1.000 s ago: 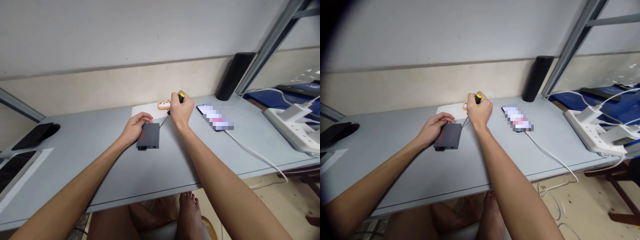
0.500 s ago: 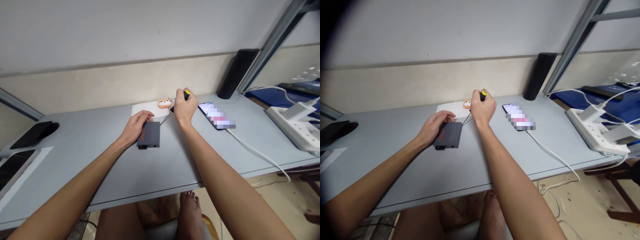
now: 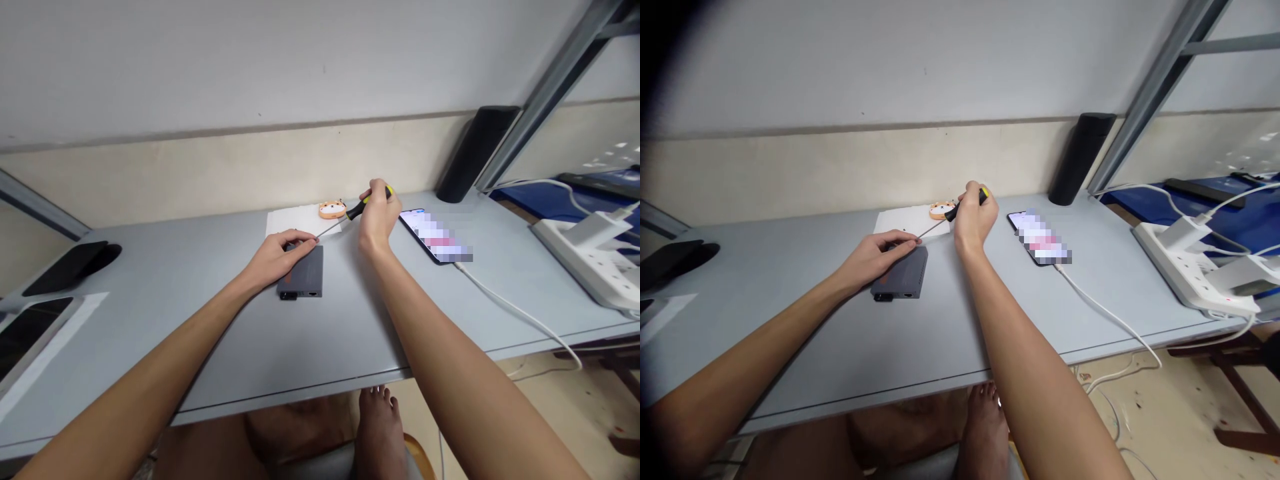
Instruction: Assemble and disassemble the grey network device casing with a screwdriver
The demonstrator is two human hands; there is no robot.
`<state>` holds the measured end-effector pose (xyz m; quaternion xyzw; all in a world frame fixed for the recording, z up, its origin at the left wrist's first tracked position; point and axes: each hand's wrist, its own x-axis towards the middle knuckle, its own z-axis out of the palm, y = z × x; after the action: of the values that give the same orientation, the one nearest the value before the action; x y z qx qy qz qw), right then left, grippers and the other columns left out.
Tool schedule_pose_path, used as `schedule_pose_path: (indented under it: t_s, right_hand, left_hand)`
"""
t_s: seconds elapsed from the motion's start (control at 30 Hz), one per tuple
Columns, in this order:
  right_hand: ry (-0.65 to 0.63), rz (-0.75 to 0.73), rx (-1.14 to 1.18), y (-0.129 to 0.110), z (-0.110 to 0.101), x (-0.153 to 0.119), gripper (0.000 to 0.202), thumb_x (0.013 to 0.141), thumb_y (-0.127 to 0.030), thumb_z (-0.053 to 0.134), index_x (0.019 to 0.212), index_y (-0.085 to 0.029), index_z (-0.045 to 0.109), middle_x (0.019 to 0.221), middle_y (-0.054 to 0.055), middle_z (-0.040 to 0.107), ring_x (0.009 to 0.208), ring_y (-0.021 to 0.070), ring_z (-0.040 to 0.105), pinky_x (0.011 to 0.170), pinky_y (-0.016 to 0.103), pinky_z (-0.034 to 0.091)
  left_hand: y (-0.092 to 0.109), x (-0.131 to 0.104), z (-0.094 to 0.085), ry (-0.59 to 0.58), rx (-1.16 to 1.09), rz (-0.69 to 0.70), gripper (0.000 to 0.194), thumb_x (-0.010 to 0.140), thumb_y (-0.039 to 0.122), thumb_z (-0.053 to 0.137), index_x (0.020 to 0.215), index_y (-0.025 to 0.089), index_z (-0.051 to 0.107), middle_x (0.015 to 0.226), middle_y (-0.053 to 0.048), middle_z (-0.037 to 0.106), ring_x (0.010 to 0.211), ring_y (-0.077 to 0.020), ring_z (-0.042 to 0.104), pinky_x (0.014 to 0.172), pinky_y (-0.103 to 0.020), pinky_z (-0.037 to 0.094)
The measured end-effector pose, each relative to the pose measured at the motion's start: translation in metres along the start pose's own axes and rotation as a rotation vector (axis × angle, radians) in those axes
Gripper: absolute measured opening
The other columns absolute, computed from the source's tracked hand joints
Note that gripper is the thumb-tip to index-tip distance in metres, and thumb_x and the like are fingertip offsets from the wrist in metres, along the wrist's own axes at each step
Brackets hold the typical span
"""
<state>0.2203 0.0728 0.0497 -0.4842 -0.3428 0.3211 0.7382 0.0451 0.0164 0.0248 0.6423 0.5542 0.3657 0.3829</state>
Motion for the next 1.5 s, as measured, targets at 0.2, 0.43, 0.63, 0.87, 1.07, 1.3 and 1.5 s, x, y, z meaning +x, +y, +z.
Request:
schedule_pose_path:
  t_s: [0.2,0.43,0.63,0.87,1.07,1.3,1.5]
  right_hand:
    - [0.018,0.11,0.005,-0.001,0.002,0.002,0.035,0.096,-0.03,0.051,0.063,-0.022,0.048,0.065,-0.004,0.045,0.063,0.0112,0.048,0.064,0.026,0.043]
    - [0.087,0.217,0.019,-0.003,-0.001,0.008,0.034,0.097,-0.034,0.051,0.066,-0.023,0.048,0.067,-0.004,0.044,0.062,0.0121,0.046,0.062,0.028,0.04]
    - [0.145,0.313,0.083,-0.008,-0.005,0.009,0.03,0.094,-0.031,0.055,0.066,-0.022,0.049,0.068,-0.004,0.045,0.06,0.012,0.039,0.058,0.028,0.034]
    - [0.142,0.372,0.101,-0.008,-0.005,0.009,0.03,0.092,-0.031,0.056,0.064,-0.022,0.048,0.068,-0.004,0.045,0.059,0.0114,0.037,0.056,0.028,0.03]
    - [0.154,0.349,0.101,-0.005,-0.003,0.011,0.027,0.091,-0.03,0.055,0.065,-0.023,0.049,0.067,-0.003,0.045,0.057,0.0118,0.036,0.054,0.028,0.029]
    - [0.157,0.357,0.106,-0.006,-0.006,0.011,0.026,0.09,-0.028,0.055,0.066,-0.023,0.047,0.07,-0.003,0.046,0.06,0.0119,0.037,0.055,0.028,0.03]
    - [0.15,0.334,0.085,-0.006,-0.006,0.011,0.027,0.088,-0.029,0.057,0.064,-0.023,0.047,0.068,-0.004,0.047,0.06,0.012,0.041,0.054,0.027,0.033]
  left_hand:
    - [-0.009,0.005,-0.002,0.097,0.028,0.057,0.04,0.082,0.059,0.075,0.092,0.02,0.079,0.102,-0.008,0.076,0.065,-0.0171,0.062,0.058,-0.032,0.05]
    - [-0.014,0.013,-0.032,0.464,0.323,0.186,0.022,0.088,0.042,0.066,0.089,0.024,0.078,0.104,-0.008,0.074,0.098,-0.0277,0.064,0.094,-0.041,0.053]
    - [-0.03,0.016,-0.037,0.334,0.473,0.212,0.022,0.089,0.041,0.065,0.088,0.027,0.081,0.101,-0.012,0.071,0.107,-0.036,0.061,0.097,-0.048,0.049]
    - [-0.038,0.021,-0.043,0.321,0.506,0.237,0.023,0.089,0.043,0.065,0.087,0.029,0.083,0.103,-0.013,0.069,0.113,-0.0384,0.059,0.099,-0.05,0.049]
    - [-0.04,0.023,-0.05,0.313,0.545,0.208,0.026,0.09,0.041,0.062,0.089,0.027,0.084,0.108,-0.014,0.069,0.114,-0.0382,0.059,0.104,-0.052,0.048]
    - [-0.009,0.009,-0.061,0.224,0.396,0.139,0.036,0.086,0.048,0.067,0.108,0.025,0.082,0.121,-0.013,0.072,0.1,-0.0293,0.066,0.095,-0.042,0.055]
    - [0.012,-0.006,-0.057,-0.315,0.411,0.149,0.058,0.078,0.058,0.079,0.13,0.033,0.076,0.131,-0.008,0.074,0.099,-0.0267,0.069,0.084,-0.034,0.056]
